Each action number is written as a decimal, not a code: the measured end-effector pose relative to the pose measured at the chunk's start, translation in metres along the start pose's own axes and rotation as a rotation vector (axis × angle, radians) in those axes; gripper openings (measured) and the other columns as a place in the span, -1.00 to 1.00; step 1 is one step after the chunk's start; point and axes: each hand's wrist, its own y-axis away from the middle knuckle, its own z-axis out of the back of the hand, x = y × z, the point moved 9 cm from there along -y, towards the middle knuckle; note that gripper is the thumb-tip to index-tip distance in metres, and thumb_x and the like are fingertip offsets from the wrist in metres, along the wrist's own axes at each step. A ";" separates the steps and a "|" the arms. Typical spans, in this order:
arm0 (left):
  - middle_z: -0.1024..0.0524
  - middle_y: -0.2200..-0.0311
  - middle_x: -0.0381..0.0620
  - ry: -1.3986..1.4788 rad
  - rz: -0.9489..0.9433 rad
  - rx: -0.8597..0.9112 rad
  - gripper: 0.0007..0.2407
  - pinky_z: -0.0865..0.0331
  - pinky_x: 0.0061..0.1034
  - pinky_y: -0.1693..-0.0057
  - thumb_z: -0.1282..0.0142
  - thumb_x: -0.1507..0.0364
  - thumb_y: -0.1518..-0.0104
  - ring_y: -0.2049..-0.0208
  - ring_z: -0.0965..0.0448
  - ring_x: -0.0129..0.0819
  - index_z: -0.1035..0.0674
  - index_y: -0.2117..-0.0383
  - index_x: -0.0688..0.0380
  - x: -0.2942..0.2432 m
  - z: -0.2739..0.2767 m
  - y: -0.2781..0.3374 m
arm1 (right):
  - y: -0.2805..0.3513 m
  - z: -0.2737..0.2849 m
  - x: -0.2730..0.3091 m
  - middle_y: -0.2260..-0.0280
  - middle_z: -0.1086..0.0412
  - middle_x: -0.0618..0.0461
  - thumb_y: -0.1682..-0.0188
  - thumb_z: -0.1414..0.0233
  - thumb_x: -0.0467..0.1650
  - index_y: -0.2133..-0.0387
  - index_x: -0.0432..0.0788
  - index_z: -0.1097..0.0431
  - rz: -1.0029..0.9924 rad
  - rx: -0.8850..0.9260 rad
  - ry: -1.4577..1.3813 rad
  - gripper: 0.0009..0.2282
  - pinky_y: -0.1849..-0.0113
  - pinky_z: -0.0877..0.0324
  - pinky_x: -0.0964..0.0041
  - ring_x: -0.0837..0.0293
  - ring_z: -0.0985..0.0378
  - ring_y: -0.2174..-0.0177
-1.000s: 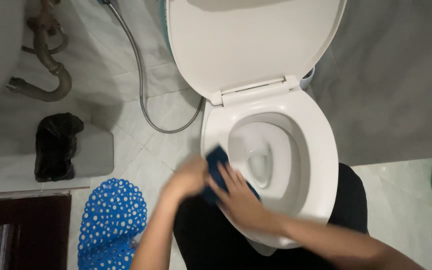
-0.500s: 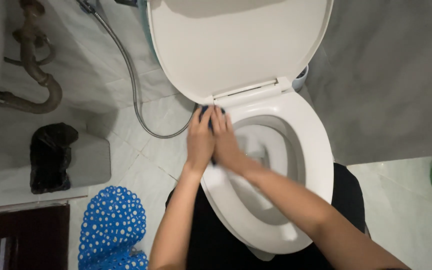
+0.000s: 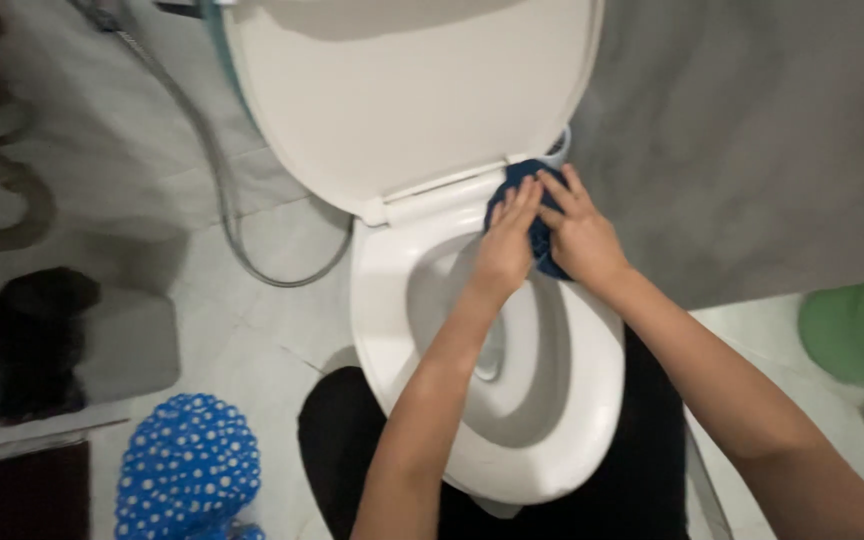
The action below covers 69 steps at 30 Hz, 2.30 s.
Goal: The person cleans a white toilet using a dark blue cloth, wiping the tank, seat, and rim. They then move to the sink to rinse the cloth and a green scoop under running water. The person proceeds to wipe the tiled walls and floor with the damp cloth before returning to the sink to mix a cleaning powder into the scoop.
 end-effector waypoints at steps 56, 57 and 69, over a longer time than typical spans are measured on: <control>-0.30 -0.30 0.09 -0.557 0.149 0.349 -0.62 -0.06 -0.14 -0.38 0.13 0.41 -0.21 -0.36 -0.16 0.10 -0.46 -0.13 0.32 -0.036 0.183 0.229 | 0.083 0.011 0.320 -0.30 0.11 -0.65 -0.01 0.03 -0.27 -0.10 -0.49 -0.26 0.326 0.214 -0.561 -0.49 -0.22 0.16 -0.44 -0.58 0.16 -0.31; -0.26 -0.34 0.00 -0.476 0.188 0.377 -0.61 -0.09 -0.13 -0.38 0.13 0.44 -0.22 -0.39 -0.12 0.08 -0.44 -0.20 0.25 -0.023 0.189 0.213 | 0.072 -0.003 0.316 -0.30 0.13 -0.65 -0.05 0.03 -0.22 -0.14 -0.45 -0.24 0.247 0.130 -0.516 -0.46 -0.20 0.12 -0.49 -0.61 0.14 -0.30; -0.50 -0.10 0.23 -0.834 -0.377 -0.008 -0.72 -0.11 0.00 -0.43 0.16 0.58 -0.24 -0.24 -0.38 0.09 -0.56 0.04 0.46 0.016 0.191 0.088 | -0.062 -0.073 0.232 -0.44 0.28 -0.23 -0.03 -0.05 -0.23 -0.26 -0.28 -0.21 0.038 0.034 -0.399 -0.44 -0.27 0.43 -0.42 -0.18 0.27 -0.41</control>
